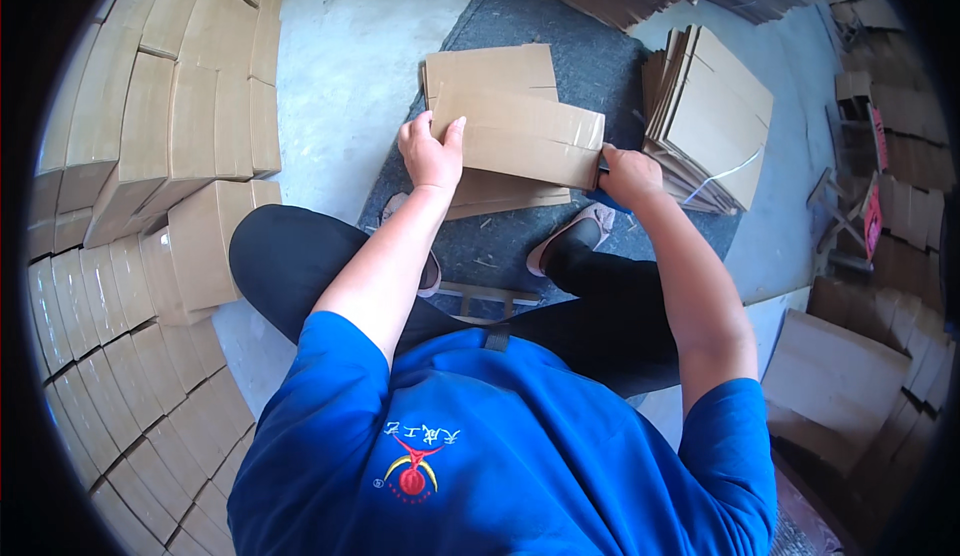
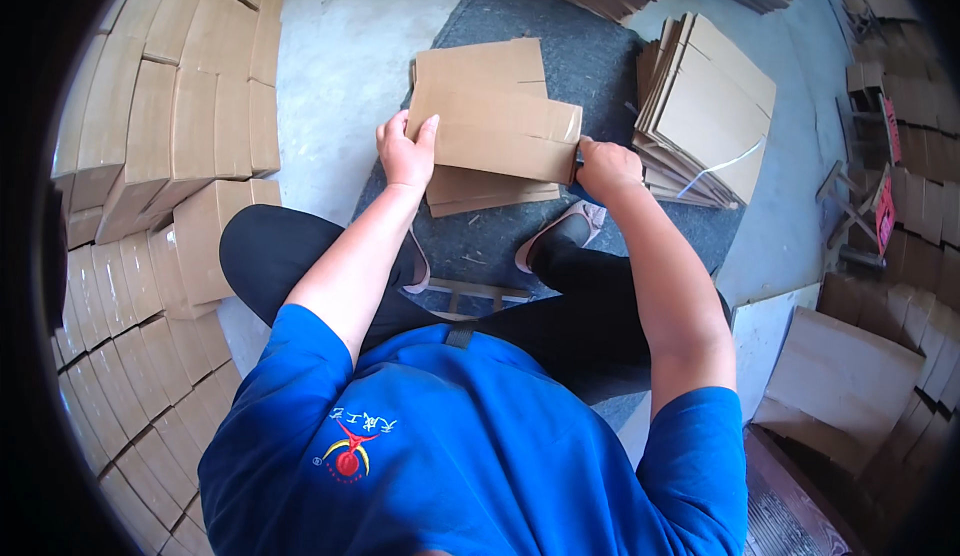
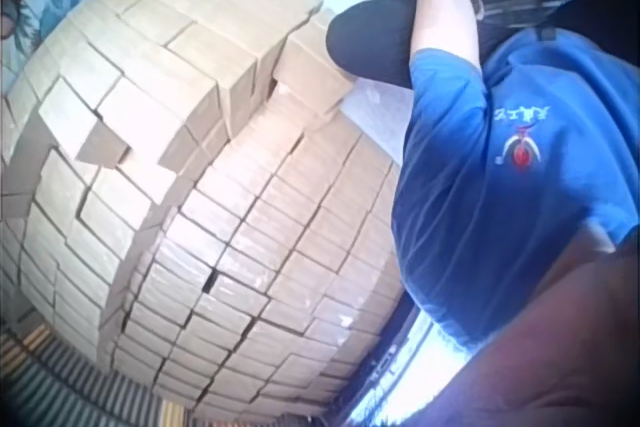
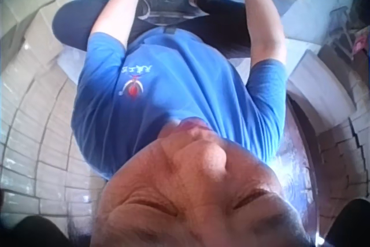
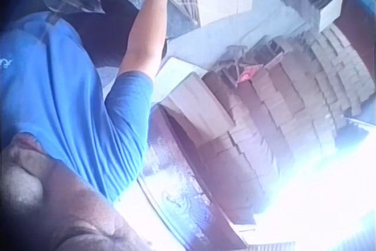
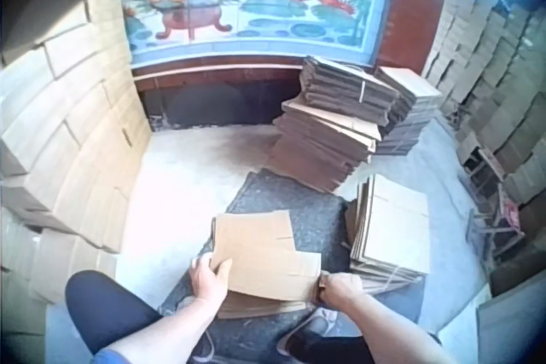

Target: Assembling and taping cardboard boxes from flat sheets.

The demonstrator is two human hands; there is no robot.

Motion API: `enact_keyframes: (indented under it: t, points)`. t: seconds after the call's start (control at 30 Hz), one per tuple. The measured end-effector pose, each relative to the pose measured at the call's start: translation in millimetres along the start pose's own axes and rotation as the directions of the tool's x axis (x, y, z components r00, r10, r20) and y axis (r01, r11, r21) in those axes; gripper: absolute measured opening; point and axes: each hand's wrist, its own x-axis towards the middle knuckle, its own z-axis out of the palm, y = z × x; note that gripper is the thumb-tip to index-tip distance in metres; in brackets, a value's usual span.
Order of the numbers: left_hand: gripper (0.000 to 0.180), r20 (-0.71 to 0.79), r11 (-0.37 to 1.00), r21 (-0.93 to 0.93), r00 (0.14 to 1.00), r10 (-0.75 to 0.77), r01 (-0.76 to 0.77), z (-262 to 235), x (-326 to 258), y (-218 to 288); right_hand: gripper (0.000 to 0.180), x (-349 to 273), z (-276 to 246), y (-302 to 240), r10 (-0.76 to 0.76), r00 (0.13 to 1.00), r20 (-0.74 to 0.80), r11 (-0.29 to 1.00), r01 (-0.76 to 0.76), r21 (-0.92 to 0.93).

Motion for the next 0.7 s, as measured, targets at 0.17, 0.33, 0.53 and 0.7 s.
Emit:
enact_keyframes:
  t: [0.17,0.33,0.53,0.7]
  points:
    - [0.057,0.172,0.970,0.082,0.955,-0.240,0.229,-4.7,5.7,15.5,0.027,-4.0,-31.9,33.8,0.127,0.991,-0.037,0.992,-0.127,-0.009]
    - [0.054,0.068,0.987,0.090,0.990,0.126,-0.132,-19.5,-6.3,48.6,0.034,-49.3,-105.6,59.4,0.032,0.960,-0.279,0.884,0.103,0.457]
    - [0.065,0.899,0.168,-0.438,0.426,0.104,0.883,-26.8,-35.4,141.1,0.030,-75.3,-95.5,56.4,-0.151,0.918,-0.368,0.348,0.397,0.849]
    - [0.082,0.860,0.276,-0.508,0.463,0.215,0.816,-46.3,-32.8,153.1,0.028,-64.6,-81.4,48.4,-0.159,0.930,-0.331,0.433,0.367,0.824]
